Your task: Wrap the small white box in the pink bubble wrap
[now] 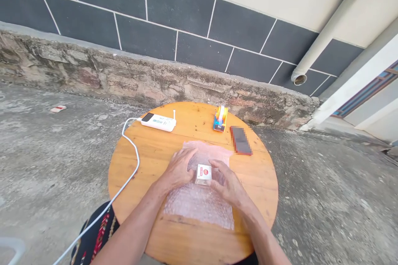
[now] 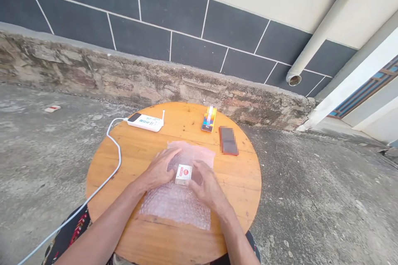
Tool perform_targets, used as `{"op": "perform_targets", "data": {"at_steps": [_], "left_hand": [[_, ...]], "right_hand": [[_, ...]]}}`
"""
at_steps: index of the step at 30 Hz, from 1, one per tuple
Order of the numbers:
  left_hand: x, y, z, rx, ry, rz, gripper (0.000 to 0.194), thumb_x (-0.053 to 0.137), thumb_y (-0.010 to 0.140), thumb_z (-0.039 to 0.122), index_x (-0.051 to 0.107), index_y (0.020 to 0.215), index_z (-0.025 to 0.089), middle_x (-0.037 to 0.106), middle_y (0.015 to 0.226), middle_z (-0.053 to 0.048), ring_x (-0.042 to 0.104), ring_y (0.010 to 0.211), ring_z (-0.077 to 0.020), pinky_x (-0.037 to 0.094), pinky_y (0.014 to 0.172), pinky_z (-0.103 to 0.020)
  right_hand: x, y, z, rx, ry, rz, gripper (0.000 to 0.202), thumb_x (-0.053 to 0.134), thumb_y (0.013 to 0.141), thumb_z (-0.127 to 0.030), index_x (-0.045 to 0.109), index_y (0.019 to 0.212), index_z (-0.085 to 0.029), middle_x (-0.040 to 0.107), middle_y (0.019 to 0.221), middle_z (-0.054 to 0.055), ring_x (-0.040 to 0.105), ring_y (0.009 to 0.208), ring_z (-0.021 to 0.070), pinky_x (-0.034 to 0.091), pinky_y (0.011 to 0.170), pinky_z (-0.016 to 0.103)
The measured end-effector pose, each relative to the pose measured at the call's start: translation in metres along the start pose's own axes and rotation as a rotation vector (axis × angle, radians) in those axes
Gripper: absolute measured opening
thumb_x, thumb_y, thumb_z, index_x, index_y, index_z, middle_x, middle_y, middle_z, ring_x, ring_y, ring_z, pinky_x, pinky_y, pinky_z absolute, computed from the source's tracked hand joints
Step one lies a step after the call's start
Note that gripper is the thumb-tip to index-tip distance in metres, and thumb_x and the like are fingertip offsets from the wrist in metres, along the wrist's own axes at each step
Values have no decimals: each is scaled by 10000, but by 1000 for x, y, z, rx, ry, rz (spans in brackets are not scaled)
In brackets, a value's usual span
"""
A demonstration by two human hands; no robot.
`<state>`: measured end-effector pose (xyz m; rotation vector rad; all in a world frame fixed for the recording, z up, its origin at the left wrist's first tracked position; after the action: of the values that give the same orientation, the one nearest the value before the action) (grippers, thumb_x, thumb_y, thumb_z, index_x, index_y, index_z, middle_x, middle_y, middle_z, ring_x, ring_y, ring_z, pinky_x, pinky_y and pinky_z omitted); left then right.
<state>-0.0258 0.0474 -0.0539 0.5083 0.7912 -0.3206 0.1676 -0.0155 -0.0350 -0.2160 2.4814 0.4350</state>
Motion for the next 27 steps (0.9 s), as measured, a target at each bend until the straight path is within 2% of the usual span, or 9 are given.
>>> {"op": "perform_targets", "data": {"at_steps": [3, 6, 9, 13, 20, 24, 27], "left_hand": [[1, 1, -1, 0, 6, -4, 766, 480, 617, 95, 382, 1369, 202, 413, 1429, -64, 357, 1304, -269, 294, 1067, -449], [1, 1, -2, -5, 9, -7, 755, 494, 623, 111, 389, 1365, 201, 417, 1426, -69, 368, 1292, -280, 304, 1060, -455], [0, 0, -1, -10, 9, -2, 740, 493, 615, 111, 411, 1345, 197, 446, 1397, -66, 386, 1265, -277, 331, 1044, -441], [-2, -1, 0, -26, 3, 6, 715, 493, 610, 101, 441, 1316, 205, 497, 1333, -65, 412, 1225, -267, 360, 1028, -424], [-4, -2, -2, -63, -28, 4, 711, 497, 623, 94, 436, 1325, 184, 473, 1351, -84, 419, 1240, -255, 349, 1058, -415], [-19, -3, 8, -143, -11, -2, 657, 480, 681, 113, 438, 1332, 184, 508, 1325, -79, 471, 1204, -244, 402, 1017, -393], [-31, 4, 24, -61, 93, -20, 568, 459, 728, 120, 497, 1288, 210, 531, 1310, -57, 455, 1222, -240, 385, 1034, -405]], "right_hand": [[-8, 21, 3, 126, 179, 10, 288, 585, 842, -326, 643, 1108, -233, 628, 1121, 51, 566, 1030, 233, 448, 900, 364], [-8, 52, 17, 298, 463, -5, 233, 640, 786, -333, 693, 972, -205, 675, 914, 42, 620, 817, 205, 512, 678, 299], [-9, 79, 35, 373, 591, 77, 261, 629, 778, -340, 659, 984, -184, 664, 974, 78, 638, 764, 197, 506, 523, 257], [-14, 89, 52, 408, 717, 206, 240, 599, 785, -330, 617, 966, -173, 601, 1151, 123, 631, 949, 222, 560, 624, 291], [-6, 82, 54, 405, 701, 253, 304, 619, 741, -311, 624, 1013, -175, 603, 1157, 103, 591, 1055, 253, 543, 768, 342], [0, 80, 49, 357, 633, 243, 331, 622, 738, -324, 632, 1042, -194, 618, 1142, 69, 579, 1061, 252, 520, 826, 361], [2, 79, 47, 326, 593, 234, 313, 589, 762, -322, 635, 1049, -208, 631, 1122, 57, 584, 1043, 249, 516, 822, 367]]}}
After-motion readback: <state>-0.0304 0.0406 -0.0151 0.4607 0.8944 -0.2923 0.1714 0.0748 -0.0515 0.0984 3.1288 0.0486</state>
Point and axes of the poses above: each hand's wrist, its own y-axis towards the middle knuckle, its own x-axis out of the palm, z = x × y, the point moved 2 cm from there along y, towards the middle knuckle
